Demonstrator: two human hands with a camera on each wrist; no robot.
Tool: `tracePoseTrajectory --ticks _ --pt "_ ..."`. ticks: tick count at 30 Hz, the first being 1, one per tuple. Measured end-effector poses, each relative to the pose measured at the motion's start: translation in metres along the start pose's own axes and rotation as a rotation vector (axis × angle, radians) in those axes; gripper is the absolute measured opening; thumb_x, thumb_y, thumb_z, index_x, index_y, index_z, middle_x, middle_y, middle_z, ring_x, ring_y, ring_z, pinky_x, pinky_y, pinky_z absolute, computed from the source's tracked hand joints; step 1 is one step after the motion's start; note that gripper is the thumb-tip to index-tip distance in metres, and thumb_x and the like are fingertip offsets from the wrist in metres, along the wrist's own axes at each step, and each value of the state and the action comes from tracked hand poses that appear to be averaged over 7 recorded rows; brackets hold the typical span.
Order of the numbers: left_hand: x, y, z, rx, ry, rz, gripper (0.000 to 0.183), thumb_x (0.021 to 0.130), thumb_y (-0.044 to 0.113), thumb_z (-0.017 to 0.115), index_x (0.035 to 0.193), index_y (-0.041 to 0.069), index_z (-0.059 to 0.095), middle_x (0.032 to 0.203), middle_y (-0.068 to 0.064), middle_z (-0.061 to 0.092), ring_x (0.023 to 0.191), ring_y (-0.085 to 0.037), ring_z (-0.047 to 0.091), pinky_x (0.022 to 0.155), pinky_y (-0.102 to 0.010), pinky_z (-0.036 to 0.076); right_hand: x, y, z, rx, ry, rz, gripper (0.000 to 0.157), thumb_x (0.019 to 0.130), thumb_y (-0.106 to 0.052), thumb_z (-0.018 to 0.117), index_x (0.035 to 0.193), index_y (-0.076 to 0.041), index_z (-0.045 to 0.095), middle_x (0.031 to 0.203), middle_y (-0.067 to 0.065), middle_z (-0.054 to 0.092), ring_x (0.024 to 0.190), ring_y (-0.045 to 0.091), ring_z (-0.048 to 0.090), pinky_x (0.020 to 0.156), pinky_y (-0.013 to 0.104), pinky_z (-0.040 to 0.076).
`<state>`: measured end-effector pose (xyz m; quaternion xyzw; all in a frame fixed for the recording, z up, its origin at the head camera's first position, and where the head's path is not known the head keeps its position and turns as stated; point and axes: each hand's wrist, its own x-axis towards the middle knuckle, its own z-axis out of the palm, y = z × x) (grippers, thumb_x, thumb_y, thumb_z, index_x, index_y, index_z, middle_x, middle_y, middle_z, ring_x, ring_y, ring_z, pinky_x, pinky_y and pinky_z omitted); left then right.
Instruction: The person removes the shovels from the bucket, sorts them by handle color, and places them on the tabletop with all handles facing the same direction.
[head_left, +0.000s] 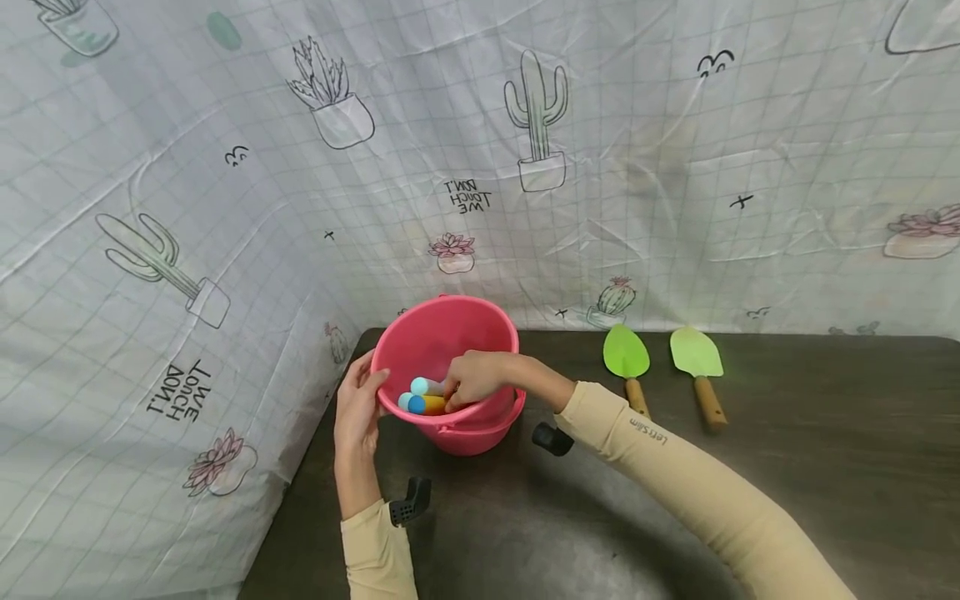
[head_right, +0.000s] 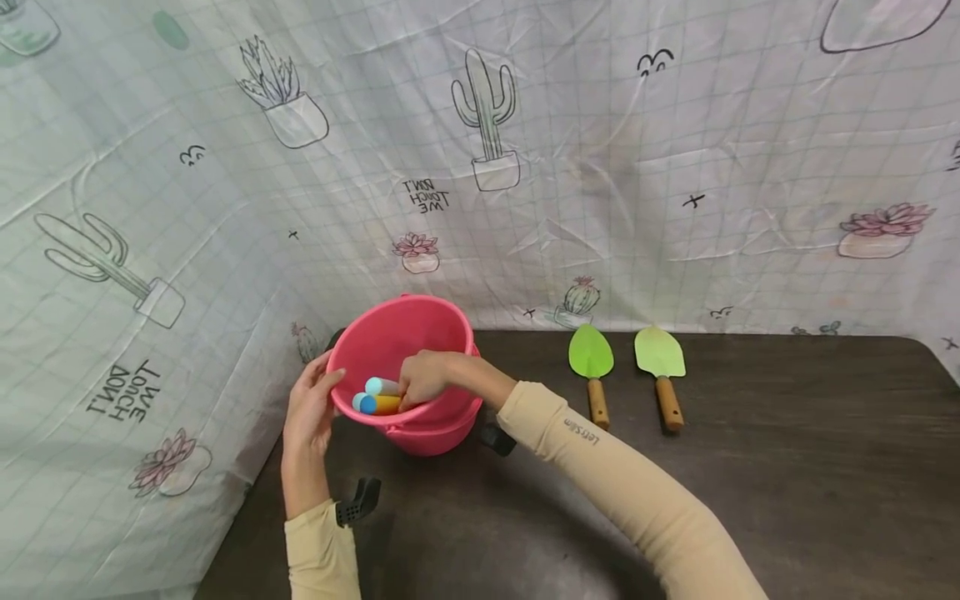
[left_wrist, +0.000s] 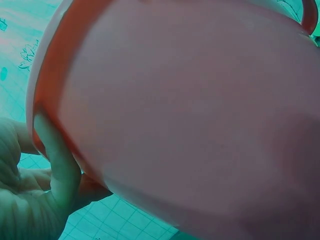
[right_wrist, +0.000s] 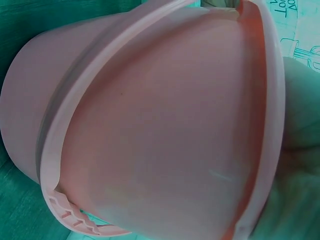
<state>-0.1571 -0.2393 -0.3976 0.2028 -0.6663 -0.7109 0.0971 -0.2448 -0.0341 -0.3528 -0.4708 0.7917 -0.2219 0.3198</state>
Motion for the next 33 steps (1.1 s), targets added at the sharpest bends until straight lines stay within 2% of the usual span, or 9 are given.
tracePoseTrajectory --ticks 4,7,12,19,22,27,33 --pt "0.001 0.001 0.000 -0.001 -0.001 0.008 0.049 0.103 0.010 0.060 0.149 0.005 0.048 0.143 -0.016 0.057 0.112 -0.034 0.070 0.075 -0.030 0.060 0.000 0.000 -0.002 0.028 0.019 0.016 0.021 0.097 -0.012 0.068 0.111 -0.004 0.080 0.072 -0.002 0.065 0.059 0.007 0.052 0.064 0.017 0.048" --pt "0.002 0.001 0.000 -0.004 0.001 0.012 0.048 0.103 0.009 0.060 0.149 0.005 0.049 0.142 -0.016 0.057 0.111 -0.033 0.070 0.074 -0.029 0.060 0.001 -0.001 -0.005 0.039 0.036 0.034 0.019 0.097 -0.013 0.068 0.109 -0.004 0.080 0.074 0.003 0.067 0.060 0.008 0.051 0.063 0.017 0.046" --pt "0.004 0.000 0.000 -0.014 0.000 0.018 0.047 0.102 0.009 0.060 0.148 0.006 0.050 0.140 -0.015 0.059 0.102 -0.028 0.073 0.068 -0.025 0.059 0.004 -0.001 -0.006 0.002 0.121 0.079 0.016 0.096 -0.014 0.071 0.100 -0.001 0.079 0.075 0.009 0.066 0.057 0.009 0.048 0.059 0.017 0.045" --pt "0.006 -0.002 -0.002 -0.031 -0.012 0.026 0.046 0.102 0.008 0.059 0.147 0.005 0.050 0.140 -0.017 0.060 0.088 -0.021 0.074 0.063 -0.022 0.057 0.007 0.002 -0.007 -0.021 0.202 0.122 0.017 0.091 -0.009 0.075 0.105 0.001 0.077 0.085 0.008 0.073 0.067 0.013 0.058 0.066 0.022 0.055" --pt "0.006 -0.001 -0.002 -0.031 -0.012 0.027 0.046 0.102 0.008 0.059 0.147 0.006 0.051 0.139 -0.015 0.060 0.088 -0.022 0.073 0.061 -0.021 0.057 0.010 0.002 -0.008 -0.018 0.165 0.125 0.018 0.092 -0.009 0.074 0.107 0.001 0.076 0.088 0.009 0.073 0.067 0.013 0.058 0.067 0.022 0.054" --pt "0.006 0.000 -0.002 -0.027 -0.007 0.027 0.046 0.101 0.008 0.060 0.146 0.007 0.052 0.138 -0.015 0.061 0.101 -0.033 0.072 0.065 -0.025 0.059 0.014 0.002 -0.010 -0.075 0.015 0.177 0.012 0.092 -0.006 0.068 0.100 0.000 0.076 0.079 0.006 0.067 0.063 0.011 0.052 0.062 0.020 0.049" --pt "0.007 -0.001 -0.003 -0.037 -0.015 0.035 0.045 0.101 0.007 0.060 0.146 0.005 0.052 0.139 -0.017 0.060 0.098 -0.029 0.074 0.066 -0.026 0.060 0.021 0.002 -0.012 -0.104 -0.120 0.293 0.001 0.091 -0.004 0.066 0.092 -0.004 0.066 0.071 0.000 0.053 0.060 0.011 0.048 0.059 0.020 0.046"
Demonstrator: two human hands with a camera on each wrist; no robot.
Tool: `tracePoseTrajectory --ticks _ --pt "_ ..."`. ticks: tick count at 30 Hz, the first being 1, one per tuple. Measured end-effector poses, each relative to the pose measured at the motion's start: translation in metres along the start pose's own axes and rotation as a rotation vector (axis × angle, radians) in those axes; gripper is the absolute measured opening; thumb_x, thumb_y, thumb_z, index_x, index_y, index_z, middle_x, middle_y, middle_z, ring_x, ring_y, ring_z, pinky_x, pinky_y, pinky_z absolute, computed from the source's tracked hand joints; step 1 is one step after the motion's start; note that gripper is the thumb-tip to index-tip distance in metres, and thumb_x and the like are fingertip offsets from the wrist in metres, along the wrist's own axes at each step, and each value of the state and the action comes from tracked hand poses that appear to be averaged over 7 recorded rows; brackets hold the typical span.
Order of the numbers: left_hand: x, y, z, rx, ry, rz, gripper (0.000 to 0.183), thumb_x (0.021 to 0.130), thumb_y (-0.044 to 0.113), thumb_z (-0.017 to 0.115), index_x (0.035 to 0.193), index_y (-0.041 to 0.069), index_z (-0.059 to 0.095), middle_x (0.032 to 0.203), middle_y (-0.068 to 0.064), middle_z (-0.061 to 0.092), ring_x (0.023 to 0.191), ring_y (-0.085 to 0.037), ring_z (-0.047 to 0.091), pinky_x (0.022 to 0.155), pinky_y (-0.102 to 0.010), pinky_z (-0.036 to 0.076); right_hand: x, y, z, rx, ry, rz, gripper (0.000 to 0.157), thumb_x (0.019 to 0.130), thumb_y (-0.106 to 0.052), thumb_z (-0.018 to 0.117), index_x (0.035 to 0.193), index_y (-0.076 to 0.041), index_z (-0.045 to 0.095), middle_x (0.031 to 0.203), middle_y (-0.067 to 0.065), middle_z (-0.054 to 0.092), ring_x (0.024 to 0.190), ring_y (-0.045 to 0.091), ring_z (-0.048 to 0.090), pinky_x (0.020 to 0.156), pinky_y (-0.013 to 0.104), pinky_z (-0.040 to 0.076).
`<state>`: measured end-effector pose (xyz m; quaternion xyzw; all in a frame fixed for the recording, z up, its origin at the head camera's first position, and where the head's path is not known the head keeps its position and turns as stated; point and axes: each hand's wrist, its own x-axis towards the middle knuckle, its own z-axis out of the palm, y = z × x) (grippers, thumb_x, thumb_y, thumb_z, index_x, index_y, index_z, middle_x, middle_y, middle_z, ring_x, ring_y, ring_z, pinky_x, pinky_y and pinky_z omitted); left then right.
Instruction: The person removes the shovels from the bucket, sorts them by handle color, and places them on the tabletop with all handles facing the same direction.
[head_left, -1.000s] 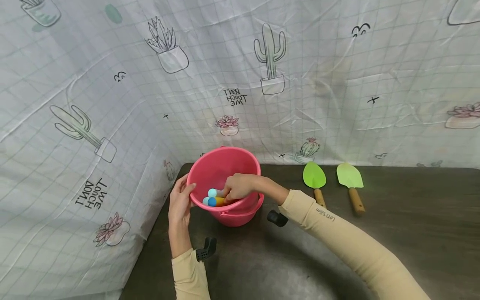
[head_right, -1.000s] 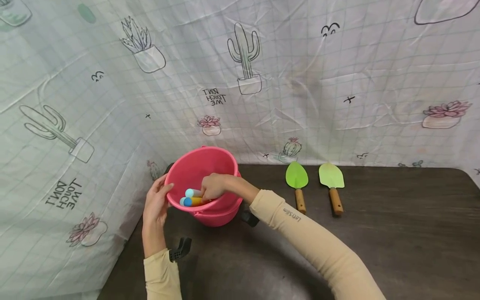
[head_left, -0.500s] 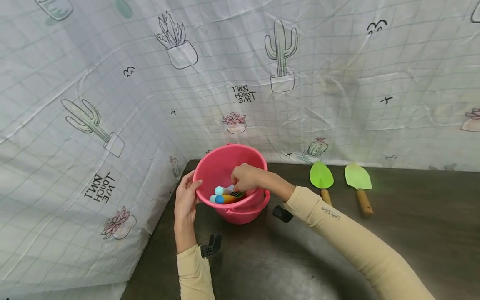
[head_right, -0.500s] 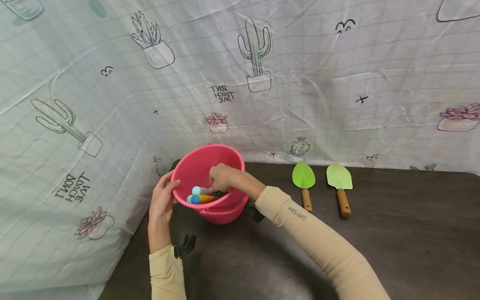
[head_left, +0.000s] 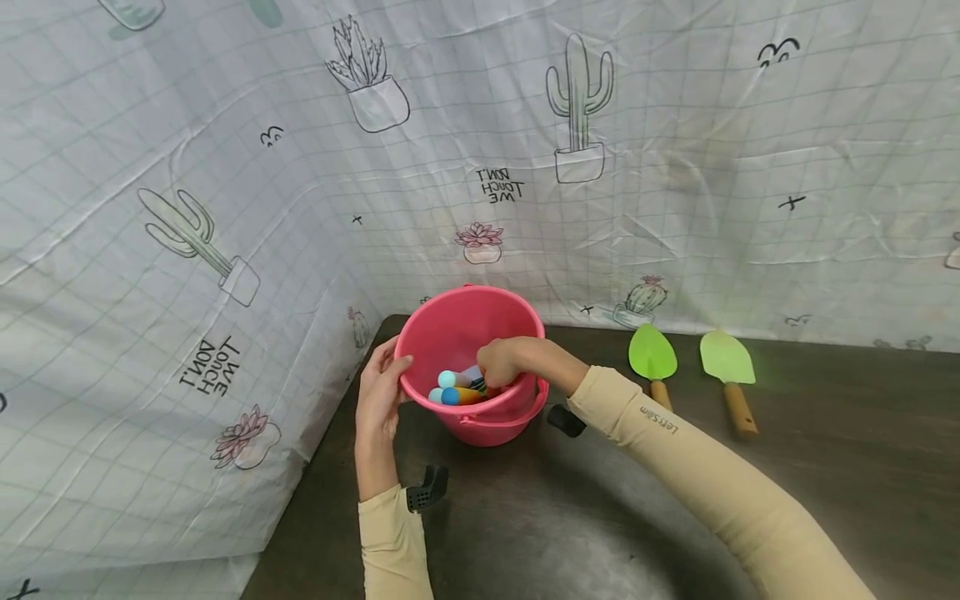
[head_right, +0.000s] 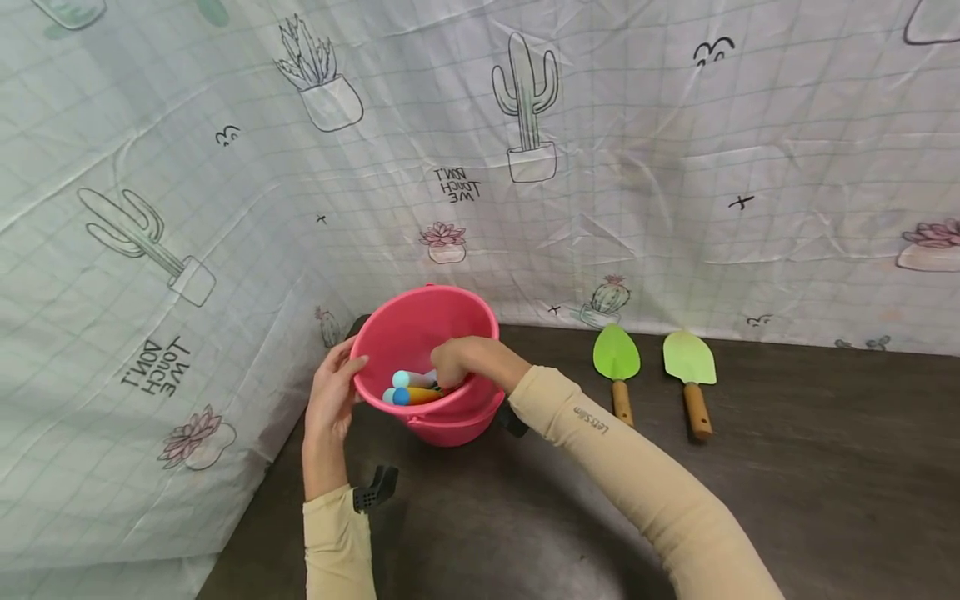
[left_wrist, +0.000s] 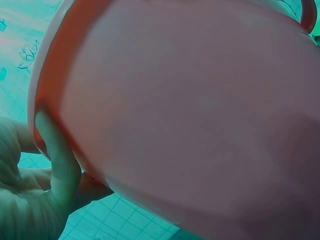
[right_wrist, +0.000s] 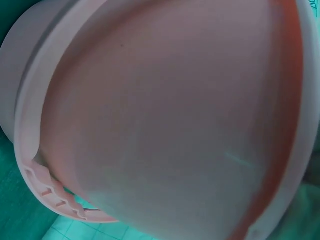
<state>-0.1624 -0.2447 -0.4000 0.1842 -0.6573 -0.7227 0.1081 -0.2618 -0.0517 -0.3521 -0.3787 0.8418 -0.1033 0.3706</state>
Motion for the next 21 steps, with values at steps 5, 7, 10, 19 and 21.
tracePoseTrajectory --ticks 5,7,10,19,21 --pt "0.002 -0.001 0.001 -0.007 -0.008 0.001 0.045 0.101 0.006 0.059 0.146 0.004 0.052 0.140 -0.019 0.060 0.090 -0.020 0.074 0.066 -0.026 0.060 0.002 0.002 0.000 -0.007 -0.060 0.018 0.006 0.094 -0.007 0.064 0.089 -0.005 0.064 0.070 0.000 0.051 0.059 0.010 0.047 0.059 0.019 0.045" --pt "0.003 -0.001 0.002 -0.005 -0.011 0.003 0.045 0.101 0.005 0.059 0.146 0.003 0.052 0.139 -0.020 0.060 0.092 -0.021 0.074 0.067 -0.027 0.060 0.001 0.004 0.000 0.001 -0.049 -0.015 0.007 0.094 -0.007 0.064 0.096 -0.003 0.069 0.075 0.000 0.055 0.063 0.010 0.049 0.061 0.019 0.046" --pt "0.003 -0.001 0.003 -0.002 -0.012 0.003 0.046 0.101 0.005 0.059 0.146 0.003 0.051 0.139 -0.020 0.060 0.096 -0.026 0.075 0.067 -0.028 0.060 0.000 0.007 0.000 0.040 -0.024 -0.102 0.016 0.095 -0.008 0.065 0.104 0.002 0.073 0.080 0.008 0.061 0.067 0.011 0.050 0.064 0.019 0.048" --pt "0.001 -0.001 -0.001 -0.008 -0.014 0.019 0.046 0.101 0.005 0.058 0.147 0.003 0.050 0.139 -0.020 0.060 0.088 -0.021 0.074 0.061 -0.021 0.057 0.003 -0.004 0.004 0.365 0.095 -0.123 0.035 0.098 -0.027 0.068 0.075 -0.002 0.058 0.065 0.006 0.050 0.059 0.015 0.046 0.061 0.023 0.044" --pt "0.001 -0.001 -0.001 -0.008 -0.016 0.017 0.046 0.101 0.005 0.058 0.147 0.003 0.050 0.140 -0.020 0.059 0.088 -0.021 0.074 0.060 -0.020 0.056 0.006 -0.008 0.006 0.405 0.098 -0.094 0.036 0.097 -0.028 0.070 0.075 -0.002 0.057 0.065 0.006 0.051 0.060 0.016 0.048 0.061 0.023 0.045"
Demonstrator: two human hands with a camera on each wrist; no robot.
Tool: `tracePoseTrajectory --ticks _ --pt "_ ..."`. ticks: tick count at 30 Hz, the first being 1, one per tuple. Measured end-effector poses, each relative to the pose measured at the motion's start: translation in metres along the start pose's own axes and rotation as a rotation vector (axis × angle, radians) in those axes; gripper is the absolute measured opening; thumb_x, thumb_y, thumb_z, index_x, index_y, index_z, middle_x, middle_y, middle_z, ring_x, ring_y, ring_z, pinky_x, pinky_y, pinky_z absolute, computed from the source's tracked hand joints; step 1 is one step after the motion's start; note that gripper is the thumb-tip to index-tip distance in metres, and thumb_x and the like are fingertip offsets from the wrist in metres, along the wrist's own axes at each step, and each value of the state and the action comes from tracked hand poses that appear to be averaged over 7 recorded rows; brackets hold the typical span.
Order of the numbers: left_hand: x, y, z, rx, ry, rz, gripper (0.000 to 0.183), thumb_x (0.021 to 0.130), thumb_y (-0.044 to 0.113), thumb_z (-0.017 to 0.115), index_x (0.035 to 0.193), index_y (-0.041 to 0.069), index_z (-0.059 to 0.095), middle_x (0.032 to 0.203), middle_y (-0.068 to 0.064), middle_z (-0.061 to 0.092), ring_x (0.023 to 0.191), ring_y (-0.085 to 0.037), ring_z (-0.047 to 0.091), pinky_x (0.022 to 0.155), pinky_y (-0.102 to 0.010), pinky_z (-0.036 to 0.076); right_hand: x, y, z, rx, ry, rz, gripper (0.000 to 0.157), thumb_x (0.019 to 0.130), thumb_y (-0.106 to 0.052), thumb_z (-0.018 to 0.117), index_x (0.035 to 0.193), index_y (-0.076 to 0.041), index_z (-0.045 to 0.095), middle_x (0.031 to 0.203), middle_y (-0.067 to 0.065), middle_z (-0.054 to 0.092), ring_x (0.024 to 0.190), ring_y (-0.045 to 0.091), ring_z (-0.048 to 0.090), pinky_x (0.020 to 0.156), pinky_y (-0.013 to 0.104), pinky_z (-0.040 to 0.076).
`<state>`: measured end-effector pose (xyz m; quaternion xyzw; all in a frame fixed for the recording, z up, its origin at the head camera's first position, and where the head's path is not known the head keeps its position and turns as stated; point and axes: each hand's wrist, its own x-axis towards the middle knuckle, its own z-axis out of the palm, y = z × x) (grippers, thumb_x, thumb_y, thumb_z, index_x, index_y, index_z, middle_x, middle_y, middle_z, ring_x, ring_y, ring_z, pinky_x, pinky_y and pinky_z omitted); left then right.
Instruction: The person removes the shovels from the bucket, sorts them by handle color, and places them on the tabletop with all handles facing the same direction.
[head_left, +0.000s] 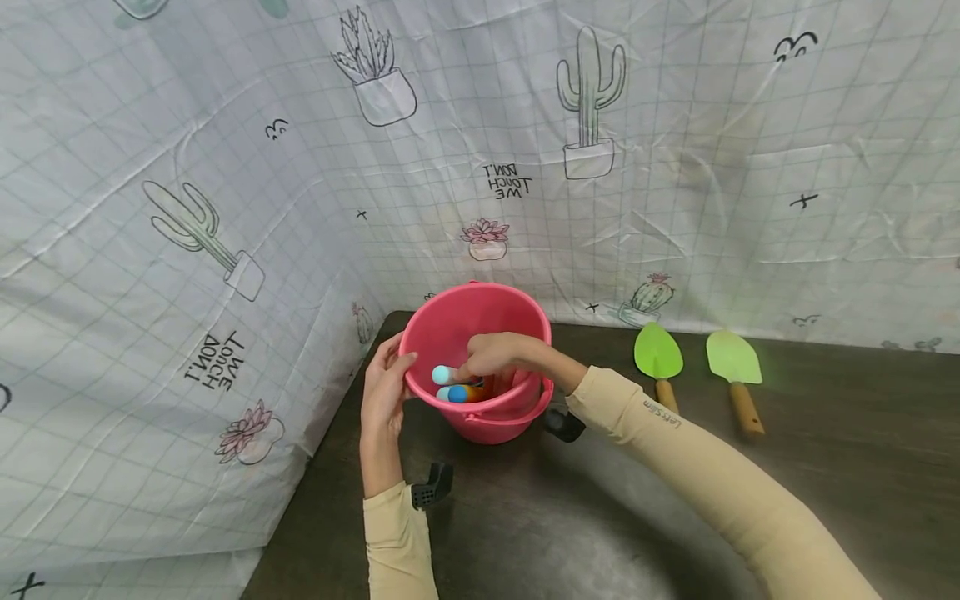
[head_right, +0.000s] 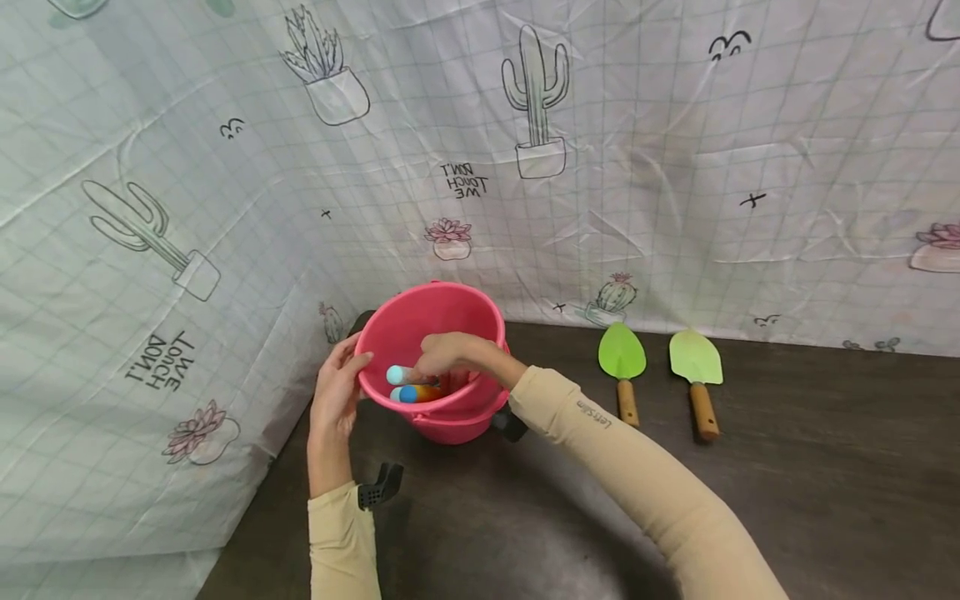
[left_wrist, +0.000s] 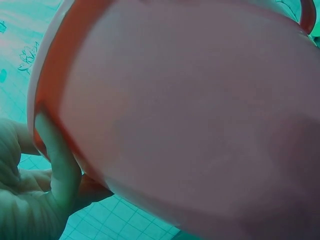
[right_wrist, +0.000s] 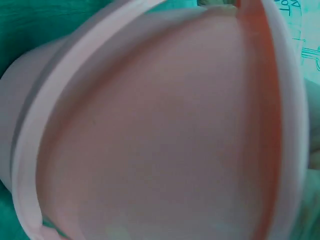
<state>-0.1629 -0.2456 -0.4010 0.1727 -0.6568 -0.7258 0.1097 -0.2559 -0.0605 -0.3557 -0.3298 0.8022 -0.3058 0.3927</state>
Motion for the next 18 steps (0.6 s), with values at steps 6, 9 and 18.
tracePoseTrajectory --ticks 6,9,18 --pt "-0.001 0.000 0.001 -0.007 -0.002 0.003 0.046 0.102 0.004 0.057 0.147 0.001 0.049 0.141 -0.021 0.058 0.083 -0.014 0.073 0.057 -0.018 0.055 0.002 -0.004 0.007 0.045 0.020 0.039 0.033 0.094 -0.029 0.071 0.076 -0.006 0.055 0.066 0.004 0.051 0.060 0.015 0.048 0.060 0.023 0.044" --pt "-0.001 0.000 0.000 -0.003 -0.003 0.012 0.046 0.102 0.003 0.056 0.147 0.001 0.049 0.141 -0.022 0.058 0.078 -0.010 0.072 0.057 -0.018 0.054 0.000 -0.003 0.008 0.085 0.048 0.047 0.030 0.091 -0.022 0.072 0.073 -0.005 0.054 0.063 0.004 0.049 0.058 0.014 0.046 0.057 0.022 0.043" --pt "-0.001 0.000 0.000 -0.002 -0.005 0.013 0.047 0.101 0.004 0.057 0.147 0.001 0.050 0.140 -0.022 0.058 0.081 -0.015 0.072 0.056 -0.018 0.054 -0.007 0.004 -0.005 0.270 0.058 0.090 0.021 0.081 -0.008 0.073 0.069 -0.008 0.055 0.061 0.001 0.052 0.055 0.013 0.052 0.057 0.022 0.050"
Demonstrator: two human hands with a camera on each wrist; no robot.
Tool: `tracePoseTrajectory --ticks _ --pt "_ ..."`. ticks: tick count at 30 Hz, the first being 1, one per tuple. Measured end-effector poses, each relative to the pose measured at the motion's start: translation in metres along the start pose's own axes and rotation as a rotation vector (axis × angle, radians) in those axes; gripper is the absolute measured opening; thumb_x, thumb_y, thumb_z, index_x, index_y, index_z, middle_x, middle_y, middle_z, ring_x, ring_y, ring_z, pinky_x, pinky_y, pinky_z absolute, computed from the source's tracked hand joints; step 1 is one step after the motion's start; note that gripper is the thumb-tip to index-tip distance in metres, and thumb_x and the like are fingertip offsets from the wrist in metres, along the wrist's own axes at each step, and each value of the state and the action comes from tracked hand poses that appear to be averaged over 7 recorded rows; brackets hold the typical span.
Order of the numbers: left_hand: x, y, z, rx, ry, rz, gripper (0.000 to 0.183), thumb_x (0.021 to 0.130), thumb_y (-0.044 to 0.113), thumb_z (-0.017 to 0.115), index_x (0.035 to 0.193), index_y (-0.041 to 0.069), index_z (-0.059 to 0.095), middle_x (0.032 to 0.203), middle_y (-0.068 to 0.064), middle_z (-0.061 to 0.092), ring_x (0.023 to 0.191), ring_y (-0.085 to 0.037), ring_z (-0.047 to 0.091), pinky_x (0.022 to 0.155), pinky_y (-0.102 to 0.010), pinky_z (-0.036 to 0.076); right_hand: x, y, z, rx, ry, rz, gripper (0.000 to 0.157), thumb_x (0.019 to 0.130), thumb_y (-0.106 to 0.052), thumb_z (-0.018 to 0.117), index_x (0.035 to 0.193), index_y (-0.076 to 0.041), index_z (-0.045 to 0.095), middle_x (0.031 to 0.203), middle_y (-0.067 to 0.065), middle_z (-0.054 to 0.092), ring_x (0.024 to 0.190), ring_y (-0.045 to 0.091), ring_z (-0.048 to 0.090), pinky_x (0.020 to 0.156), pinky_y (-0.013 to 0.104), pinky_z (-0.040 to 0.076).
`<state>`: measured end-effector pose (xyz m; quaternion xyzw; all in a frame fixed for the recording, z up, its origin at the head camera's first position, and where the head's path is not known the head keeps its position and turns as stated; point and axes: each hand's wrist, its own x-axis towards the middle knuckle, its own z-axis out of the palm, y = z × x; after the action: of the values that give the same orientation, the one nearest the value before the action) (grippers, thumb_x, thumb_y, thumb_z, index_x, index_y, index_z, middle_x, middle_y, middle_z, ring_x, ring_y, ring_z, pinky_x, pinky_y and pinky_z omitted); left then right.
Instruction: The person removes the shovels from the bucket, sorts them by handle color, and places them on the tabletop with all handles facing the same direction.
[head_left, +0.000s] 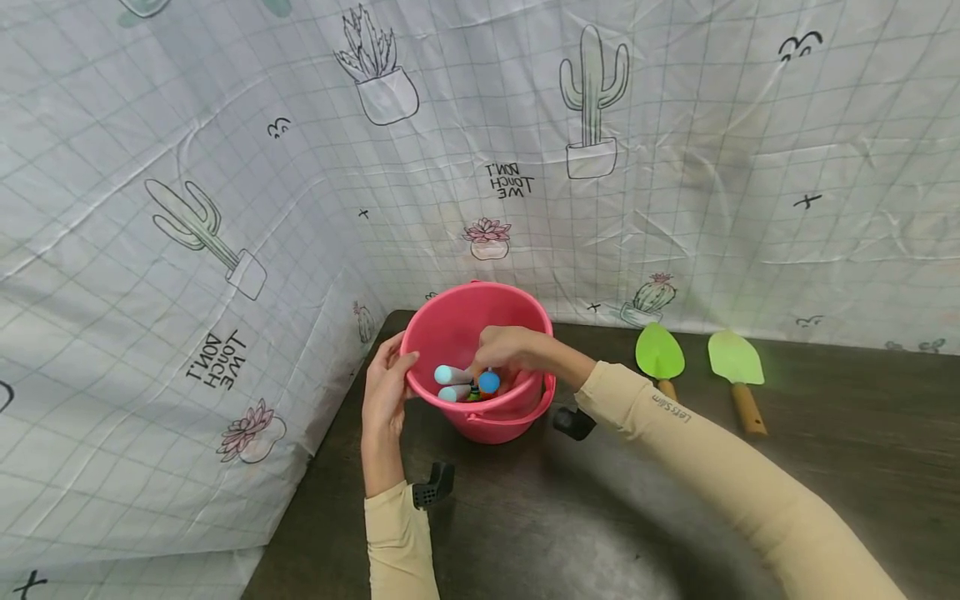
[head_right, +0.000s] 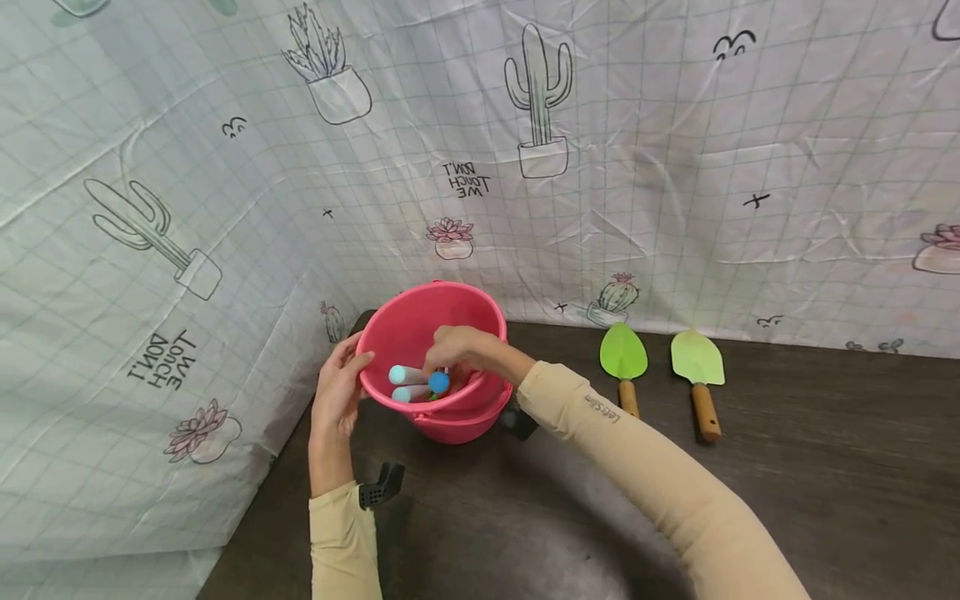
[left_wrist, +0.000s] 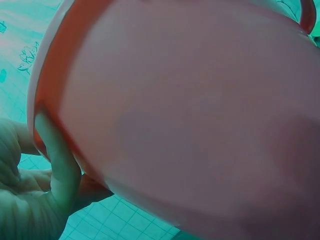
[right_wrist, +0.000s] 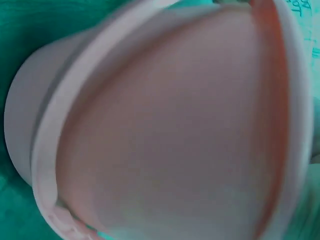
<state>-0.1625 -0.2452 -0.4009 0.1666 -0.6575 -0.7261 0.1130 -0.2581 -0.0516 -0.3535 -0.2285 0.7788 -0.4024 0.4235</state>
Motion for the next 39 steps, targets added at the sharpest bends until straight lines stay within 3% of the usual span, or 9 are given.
tracePoseTrajectory --ticks 6,11,17,22,31,39 --pt "0.002 -0.001 0.010 0.005 -0.016 -0.002 0.046 0.101 0.005 0.058 0.146 0.002 0.051 0.139 -0.022 0.059 0.078 -0.014 0.071 0.055 -0.016 0.052 -0.017 0.001 -0.021 0.014 -0.010 0.036 0.014 0.083 -0.008 0.074 0.079 -0.003 0.061 0.076 0.007 0.063 0.062 0.013 0.061 0.060 0.023 0.056" --pt "0.002 -0.002 0.016 0.003 -0.035 -0.006 0.046 0.101 0.005 0.057 0.146 0.002 0.050 0.139 -0.022 0.059 0.077 -0.013 0.071 0.056 -0.017 0.053 -0.033 0.004 -0.033 0.058 -0.044 0.038 0.014 0.085 -0.010 0.070 0.077 -0.001 0.063 0.075 0.009 0.063 0.056 0.012 0.063 0.057 0.021 0.055" --pt "0.003 -0.003 0.023 -0.003 -0.050 -0.014 0.045 0.101 0.004 0.057 0.146 0.002 0.051 0.139 -0.022 0.059 0.078 -0.014 0.071 0.056 -0.018 0.053 -0.055 0.003 -0.048 0.124 -0.068 0.035 0.018 0.089 -0.010 0.067 0.088 0.008 0.073 0.081 0.015 0.072 0.060 0.018 0.072 0.060 0.025 0.058" --pt "0.004 0.001 0.026 -0.013 -0.070 -0.008 0.046 0.102 0.004 0.057 0.147 0.002 0.050 0.141 -0.020 0.058 0.080 -0.014 0.072 0.057 -0.018 0.054 -0.068 0.001 -0.063 0.115 -0.057 0.027 0.021 0.089 -0.009 0.065 0.092 0.010 0.073 0.086 0.019 0.073 0.063 0.020 0.073 0.065 0.029 0.060" --pt "0.000 0.007 0.014 0.003 -0.028 -0.013 0.048 0.102 0.006 0.058 0.149 0.003 0.048 0.142 -0.019 0.057 0.075 -0.011 0.068 0.056 -0.015 0.051 -0.084 -0.002 -0.081 0.112 0.042 -0.060 0.026 0.091 -0.013 0.066 0.102 0.009 0.074 0.096 0.019 0.074 0.070 0.021 0.075 0.071 0.031 0.061" --pt "-0.011 0.001 0.003 0.024 0.003 -0.041 0.049 0.103 0.007 0.057 0.150 0.003 0.045 0.142 -0.018 0.056 0.086 -0.015 0.073 0.062 -0.019 0.056 -0.093 0.012 -0.075 0.220 0.068 -0.149 0.029 0.096 -0.015 0.066 0.110 0.008 0.076 0.099 0.014 0.074 0.083 0.023 0.069 0.077 0.031 0.060"
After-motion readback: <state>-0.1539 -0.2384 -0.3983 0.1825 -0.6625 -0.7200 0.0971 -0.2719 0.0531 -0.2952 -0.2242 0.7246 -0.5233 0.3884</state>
